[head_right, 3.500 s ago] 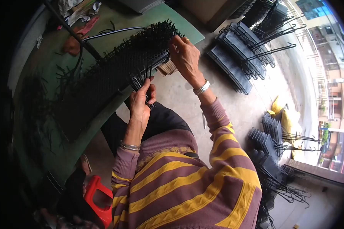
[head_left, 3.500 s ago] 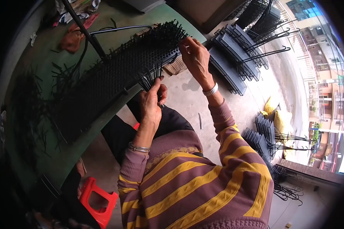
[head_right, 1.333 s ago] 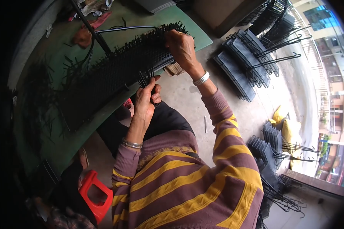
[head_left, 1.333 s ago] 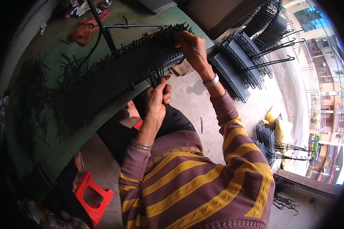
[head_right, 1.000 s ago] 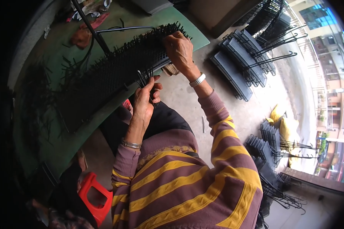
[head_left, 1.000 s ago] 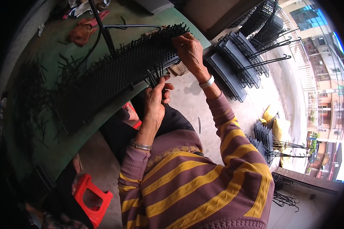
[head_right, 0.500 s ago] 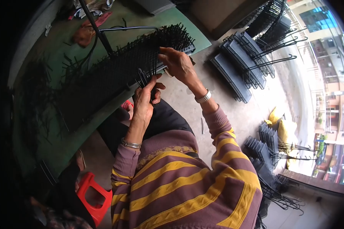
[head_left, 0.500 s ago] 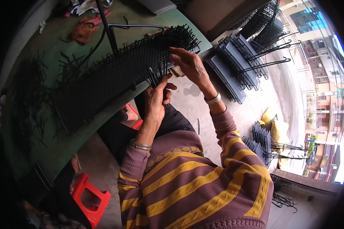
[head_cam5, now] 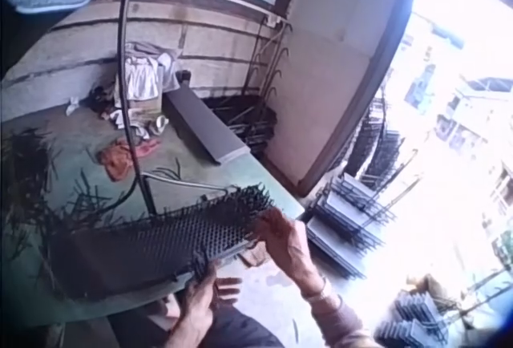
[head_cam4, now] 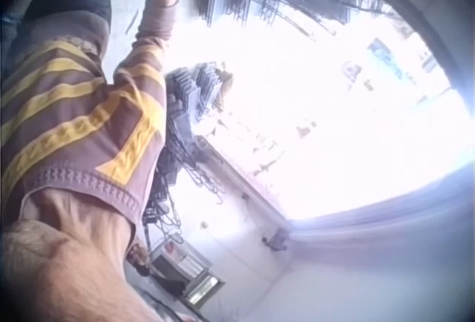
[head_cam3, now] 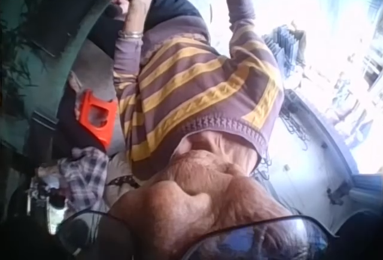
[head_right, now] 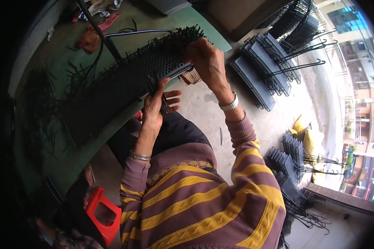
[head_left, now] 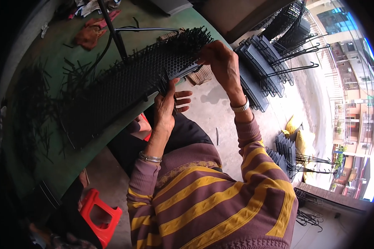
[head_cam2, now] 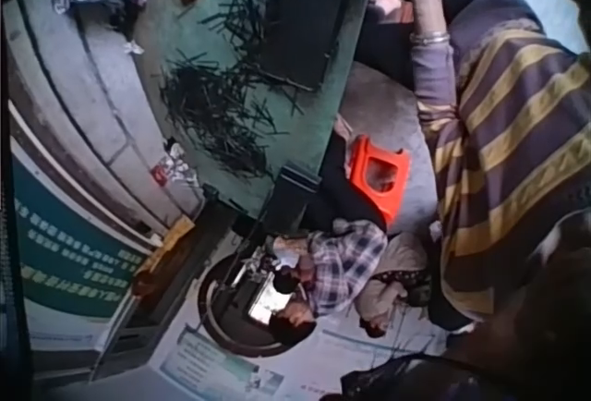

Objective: Assembling plastic components by manually inserting small black rods into a perforated base frame.

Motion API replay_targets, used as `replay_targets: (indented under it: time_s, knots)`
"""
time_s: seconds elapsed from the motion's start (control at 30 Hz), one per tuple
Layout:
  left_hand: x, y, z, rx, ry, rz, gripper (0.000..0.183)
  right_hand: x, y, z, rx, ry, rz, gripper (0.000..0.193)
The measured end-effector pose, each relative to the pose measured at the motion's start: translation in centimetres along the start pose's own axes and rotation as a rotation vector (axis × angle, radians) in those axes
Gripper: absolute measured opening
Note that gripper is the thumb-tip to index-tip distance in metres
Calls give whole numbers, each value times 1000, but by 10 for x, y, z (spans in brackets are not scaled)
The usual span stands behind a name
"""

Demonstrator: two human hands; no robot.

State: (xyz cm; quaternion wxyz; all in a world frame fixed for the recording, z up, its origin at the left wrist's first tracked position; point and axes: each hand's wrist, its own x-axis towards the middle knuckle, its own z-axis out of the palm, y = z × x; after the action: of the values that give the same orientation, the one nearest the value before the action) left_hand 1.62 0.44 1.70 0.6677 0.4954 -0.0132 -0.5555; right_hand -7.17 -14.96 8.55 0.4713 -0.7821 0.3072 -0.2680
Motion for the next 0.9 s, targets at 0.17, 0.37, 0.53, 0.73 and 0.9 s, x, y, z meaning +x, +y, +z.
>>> replay_targets:
  time_s: [0.17, 0.37, 0.53, 0.73, 0.9]
  knots:
    - [15, -6, -2, -3, -103, -46, 39, 18, 20, 20, -305, 341, -420, 7]
    - [30, -18, -16, -114, -143, -67, 27, 27, 34, 33, -472, 387, -438, 5]
    - [14, -5, -7, -105, -92, -112, 27, 24, 31, 36, -516, 385, -415, 3]
    - [13, -3, -9, -140, -53, -154, 28, 27, 32, 38, -561, 409, -398, 3]
    - [14, -8, -13, -150, -11, -85, 26, 33, 31, 35, -519, 347, -370, 5]
